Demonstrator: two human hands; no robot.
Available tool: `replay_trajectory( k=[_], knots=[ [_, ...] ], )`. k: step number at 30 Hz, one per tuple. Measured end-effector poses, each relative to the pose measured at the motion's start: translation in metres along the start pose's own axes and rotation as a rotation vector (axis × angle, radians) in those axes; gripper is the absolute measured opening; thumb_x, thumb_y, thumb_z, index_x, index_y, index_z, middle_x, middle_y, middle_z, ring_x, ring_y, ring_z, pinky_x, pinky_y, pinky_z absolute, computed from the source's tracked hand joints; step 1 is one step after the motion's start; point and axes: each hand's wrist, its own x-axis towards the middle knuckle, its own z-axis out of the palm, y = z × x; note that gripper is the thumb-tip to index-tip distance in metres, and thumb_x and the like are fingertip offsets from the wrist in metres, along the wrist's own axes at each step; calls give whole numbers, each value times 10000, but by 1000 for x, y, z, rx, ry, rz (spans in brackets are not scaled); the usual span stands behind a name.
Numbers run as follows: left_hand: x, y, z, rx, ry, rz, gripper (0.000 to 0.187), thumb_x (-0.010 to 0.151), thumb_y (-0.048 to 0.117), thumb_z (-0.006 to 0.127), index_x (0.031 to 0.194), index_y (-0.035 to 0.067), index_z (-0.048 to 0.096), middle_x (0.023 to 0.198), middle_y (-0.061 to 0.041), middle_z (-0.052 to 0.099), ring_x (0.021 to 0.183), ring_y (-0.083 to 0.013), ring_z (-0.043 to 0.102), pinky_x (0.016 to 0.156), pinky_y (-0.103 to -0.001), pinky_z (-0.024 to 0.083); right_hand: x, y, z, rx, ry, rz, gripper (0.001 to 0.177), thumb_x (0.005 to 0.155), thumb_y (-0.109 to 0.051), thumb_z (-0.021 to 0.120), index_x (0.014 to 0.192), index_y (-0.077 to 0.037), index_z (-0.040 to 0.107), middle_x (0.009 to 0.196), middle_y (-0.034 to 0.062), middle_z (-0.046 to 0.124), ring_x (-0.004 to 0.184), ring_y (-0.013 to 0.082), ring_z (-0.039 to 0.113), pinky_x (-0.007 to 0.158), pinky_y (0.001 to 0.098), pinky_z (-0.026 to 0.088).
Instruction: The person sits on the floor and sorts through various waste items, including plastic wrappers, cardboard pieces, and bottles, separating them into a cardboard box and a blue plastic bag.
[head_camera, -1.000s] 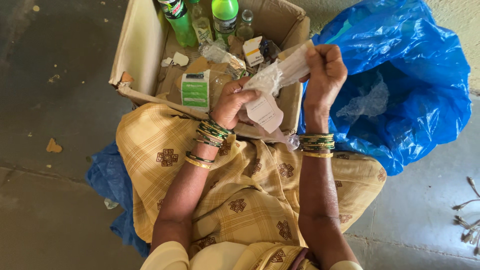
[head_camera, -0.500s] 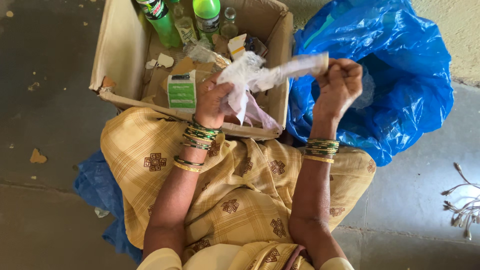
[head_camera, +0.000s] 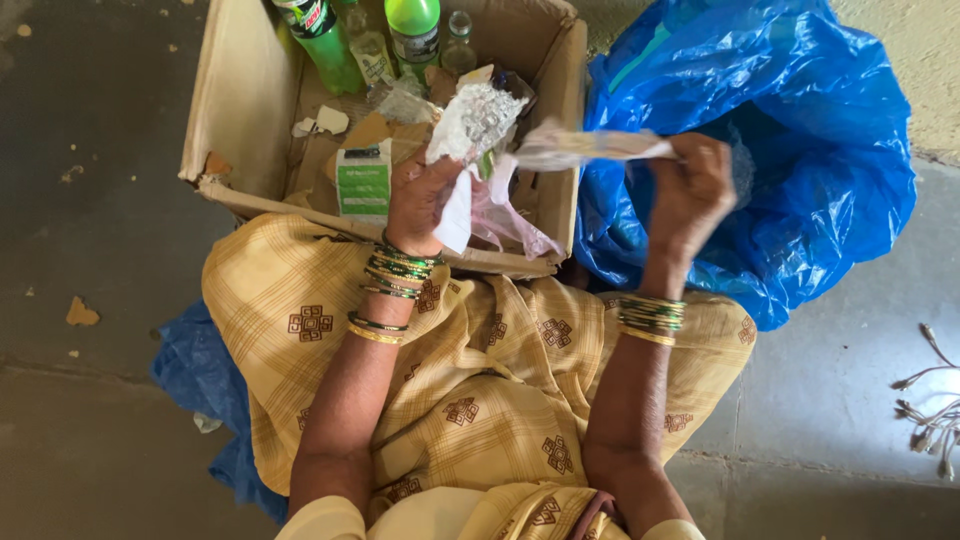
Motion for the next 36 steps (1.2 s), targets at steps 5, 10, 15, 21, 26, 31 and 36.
replay_trajectory(
  k=[5, 10, 15, 21, 26, 31, 36],
  knots=[
    [6, 9, 6, -172, -44, -149, 138, 997, 104, 620, 1119, 45, 643, 836, -169, 717, 615, -238, 705, 494, -348, 580, 3, 67, -47, -185, 199, 95, 97, 902, 40, 841, 947, -36, 800, 988, 35, 733, 878, 131, 673, 753, 269, 560],
    [6, 11, 8, -90, 21, -103, 135, 1017, 76, 637, 1135, 10, 649, 828, -163, 714, 590, -233, 678, 475, -343, 558, 6, 133, -95, -516, 263, 236, 181, 838, 17, 709, 979, -32, 812, 1019, 118, 734, 908, 246, 691, 795, 389, 539],
    [7, 7, 11, -59, 57, -43, 184, 996, 97, 657, 1158, 10, 665, 810, -147, 712, 581, -211, 677, 460, -324, 550, -2, 110, -95, -818, 39, -84, 417, 705, 68, 608, 1107, 79, 718, 1236, 303, 673, 1031, 426, 651, 908, 490, 511],
    [11, 0, 2, 95, 208, -38, 172, 991, 128, 652, 1127, 22, 663, 775, -123, 710, 536, -179, 656, 420, -297, 530, -51, -40, -11, 17, -404, 52, 408, 925, 15, 773, 1309, -68, 662, 1200, 98, 721, 963, 221, 759, 740, 290, 644],
    [14, -13, -16, 39, 65, 147, 214, 1036, 105, 637, 1208, -19, 661, 968, -108, 717, 786, -161, 695, 656, -291, 587, -64, -130, 52, 16, -640, -267, 646, 830, -302, 858, 1364, -57, 588, 1404, 157, 592, 1203, 315, 615, 997, 438, 555],
    [15, -15, -20, 43, 44, 135, 245, 1016, 79, 609, 1235, -21, 655, 1012, -78, 723, 838, -136, 696, 700, -264, 587, -64, -144, 66, -101, -638, -292, 443, 923, -318, 751, 1312, -124, 664, 1420, 98, 640, 1365, 335, 527, 1139, 491, 408],
    [10, -19, -15, 426, 152, 212, 240, 1025, 65, 606, 1248, -13, 651, 955, -48, 699, 756, -98, 647, 634, -241, 553, -82, -138, 76, 47, -552, -272, 713, 776, -435, 822, 1242, 60, 606, 1339, 234, 570, 1281, 396, 501, 1105, 555, 352]
  ],
)
